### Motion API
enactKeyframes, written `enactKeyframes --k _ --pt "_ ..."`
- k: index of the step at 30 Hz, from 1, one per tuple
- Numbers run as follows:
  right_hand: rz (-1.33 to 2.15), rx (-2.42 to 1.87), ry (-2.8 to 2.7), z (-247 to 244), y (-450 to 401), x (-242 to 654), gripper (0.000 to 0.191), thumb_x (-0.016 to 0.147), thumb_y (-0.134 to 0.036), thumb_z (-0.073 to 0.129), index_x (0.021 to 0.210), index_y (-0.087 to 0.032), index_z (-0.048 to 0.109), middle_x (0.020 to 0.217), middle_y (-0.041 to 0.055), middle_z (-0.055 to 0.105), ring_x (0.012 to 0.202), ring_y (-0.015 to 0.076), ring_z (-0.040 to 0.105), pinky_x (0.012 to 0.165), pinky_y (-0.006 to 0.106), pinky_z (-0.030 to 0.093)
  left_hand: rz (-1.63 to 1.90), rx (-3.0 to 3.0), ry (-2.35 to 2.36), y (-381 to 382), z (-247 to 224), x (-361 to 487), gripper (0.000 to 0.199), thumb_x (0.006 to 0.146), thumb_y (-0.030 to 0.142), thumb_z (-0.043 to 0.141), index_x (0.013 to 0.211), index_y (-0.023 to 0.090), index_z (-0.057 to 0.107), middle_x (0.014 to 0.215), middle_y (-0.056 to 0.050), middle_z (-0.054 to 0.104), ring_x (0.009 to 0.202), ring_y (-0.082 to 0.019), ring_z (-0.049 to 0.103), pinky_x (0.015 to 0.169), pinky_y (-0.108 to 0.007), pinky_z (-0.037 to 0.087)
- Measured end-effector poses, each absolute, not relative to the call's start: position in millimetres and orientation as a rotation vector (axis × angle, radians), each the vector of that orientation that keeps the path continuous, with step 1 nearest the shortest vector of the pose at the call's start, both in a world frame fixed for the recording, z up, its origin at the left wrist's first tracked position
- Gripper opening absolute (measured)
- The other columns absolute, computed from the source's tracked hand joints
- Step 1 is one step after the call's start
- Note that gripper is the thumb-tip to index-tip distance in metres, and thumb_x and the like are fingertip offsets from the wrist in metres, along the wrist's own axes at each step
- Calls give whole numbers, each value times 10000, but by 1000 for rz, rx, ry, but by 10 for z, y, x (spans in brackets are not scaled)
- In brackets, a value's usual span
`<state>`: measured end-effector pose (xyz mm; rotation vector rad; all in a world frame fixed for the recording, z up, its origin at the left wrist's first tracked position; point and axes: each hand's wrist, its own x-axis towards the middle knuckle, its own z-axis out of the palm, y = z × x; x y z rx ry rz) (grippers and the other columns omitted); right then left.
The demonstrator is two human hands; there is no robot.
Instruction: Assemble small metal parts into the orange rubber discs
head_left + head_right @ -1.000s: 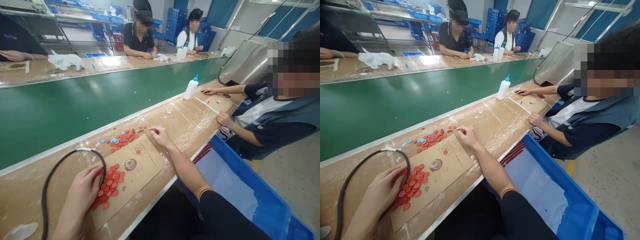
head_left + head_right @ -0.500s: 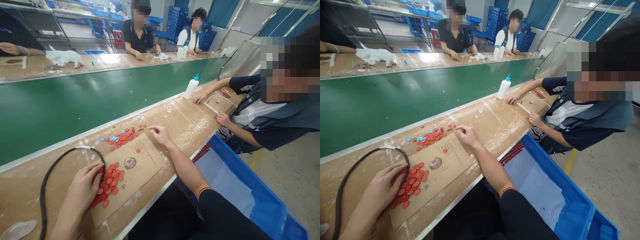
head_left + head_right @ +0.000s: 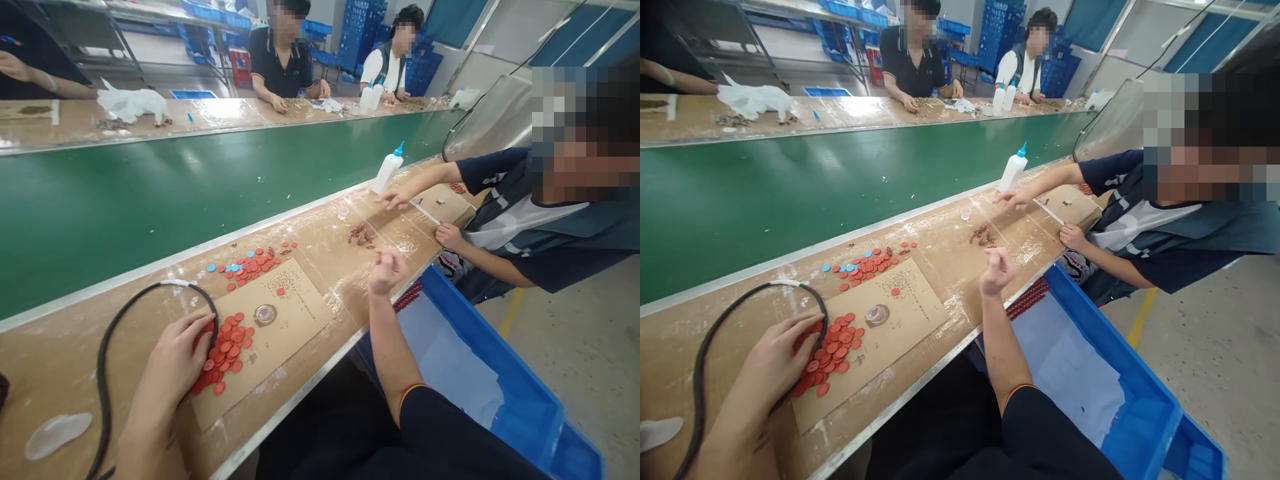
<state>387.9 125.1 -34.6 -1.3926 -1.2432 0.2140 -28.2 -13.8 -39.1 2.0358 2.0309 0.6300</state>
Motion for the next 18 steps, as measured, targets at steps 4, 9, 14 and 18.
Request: enactKeyframes --k 4,9,14,18 --pt "112 -1568 -1250 -457 1214 4360 500 953 -571 428 1025 -182 734 1007 149 677 1029 313 654 956 510 547 625 2041 2038 -147 -379 -270 479 950 421 391 1097 192 786 1206 -155 779 1134 -346 718 1035 -501 602" --pt "248 -1761 -1807 -605 1246 4377 788 847 -674 647 1466 -187 605 1647 212 461 1557 403 381 1282 626 319 590 2007 2057 -154 -336 -229 505 946 434 381 1116 178 782 1229 -162 772 1139 -343 713 1040 -493 596" --pt "379 -1822 -2099 -586 1596 4149 918 895 -707 633 1653 -248 394 1807 145 199 1681 416 121 1337 650 192 585 1981 2055 -148 -260 -188 501 931 434 378 1107 182 774 1227 -161 773 1146 -344 715 1050 -492 590" --pt "534 -1722 -2120 -481 1933 3985 878 911 -649 673 1633 -211 432 1787 174 259 1679 428 136 1345 654 161 568 1972 2042 -134 -282 -208 460 908 415 396 1071 196 766 1214 -148 780 1149 -358 722 1057 -528 594"
